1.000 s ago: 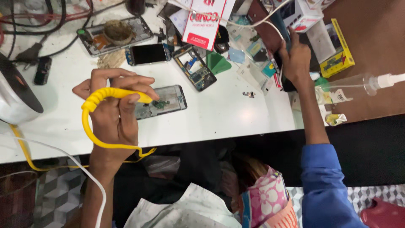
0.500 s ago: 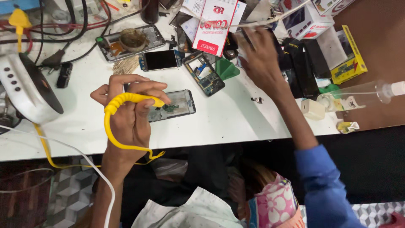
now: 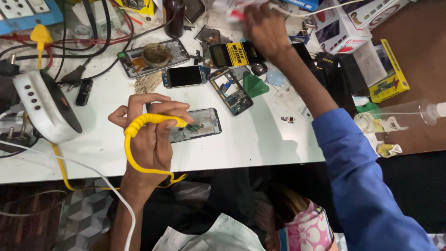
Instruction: The person uses a soldering iron and a small screwdriver to work on the internal circuit board of a disassembled mobile phone. They repeatedly apply the soldering iron to specific points on the board while holding the device steady.
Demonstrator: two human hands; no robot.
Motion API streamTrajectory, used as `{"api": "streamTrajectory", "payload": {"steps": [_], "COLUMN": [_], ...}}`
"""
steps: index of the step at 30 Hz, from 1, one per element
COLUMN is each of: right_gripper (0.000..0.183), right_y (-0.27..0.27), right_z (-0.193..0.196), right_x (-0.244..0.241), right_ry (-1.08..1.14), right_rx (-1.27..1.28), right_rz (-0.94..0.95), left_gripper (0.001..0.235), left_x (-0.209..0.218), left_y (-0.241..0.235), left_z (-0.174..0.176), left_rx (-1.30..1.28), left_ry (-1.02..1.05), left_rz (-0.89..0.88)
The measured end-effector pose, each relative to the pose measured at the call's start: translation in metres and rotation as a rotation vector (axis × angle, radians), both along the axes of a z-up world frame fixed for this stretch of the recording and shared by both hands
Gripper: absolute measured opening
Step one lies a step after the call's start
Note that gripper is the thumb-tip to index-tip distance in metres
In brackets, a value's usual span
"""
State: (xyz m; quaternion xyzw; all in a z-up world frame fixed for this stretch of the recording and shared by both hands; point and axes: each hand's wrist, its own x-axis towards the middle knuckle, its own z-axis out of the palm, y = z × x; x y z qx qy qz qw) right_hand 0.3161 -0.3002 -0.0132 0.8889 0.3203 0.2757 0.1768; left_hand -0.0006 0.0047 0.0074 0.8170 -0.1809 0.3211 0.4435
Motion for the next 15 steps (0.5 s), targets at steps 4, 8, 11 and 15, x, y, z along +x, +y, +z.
{"api": "streamTrajectory", "payload": {"steps": [4, 8, 11, 15], "right_gripper": [0.042, 0.07, 0.052, 0.056], "right_y": [0.002, 0.013, 0.014, 0.018], "right_z": [-0.004, -0.004, 0.012, 0.018], "right_x": [0.018, -0.006, -0.036, -0.061], "right_ry": [-0.027, 0.024, 0.201, 0.444], "right_rx": [-0.085, -0.238, 0.029, -0.134], "right_rz": [-0.06, 0.145, 0.282, 0.094], "left_gripper": [0.043, 0.044, 0.045, 0.044], "left_x": [0.003, 0.0, 0.0, -0.001], "left_y": [0.001, -0.001, -0.001, 0.001], "left_z": [-0.001, 0.0, 0.001, 0.0], "left_rx": [-0.017, -0.024, -0.039, -0.033], "left_ry": [-0.012, 0.003, 0.008, 0.019], "left_rz": [-0.011, -0.019, -0.031, -0.037]}}
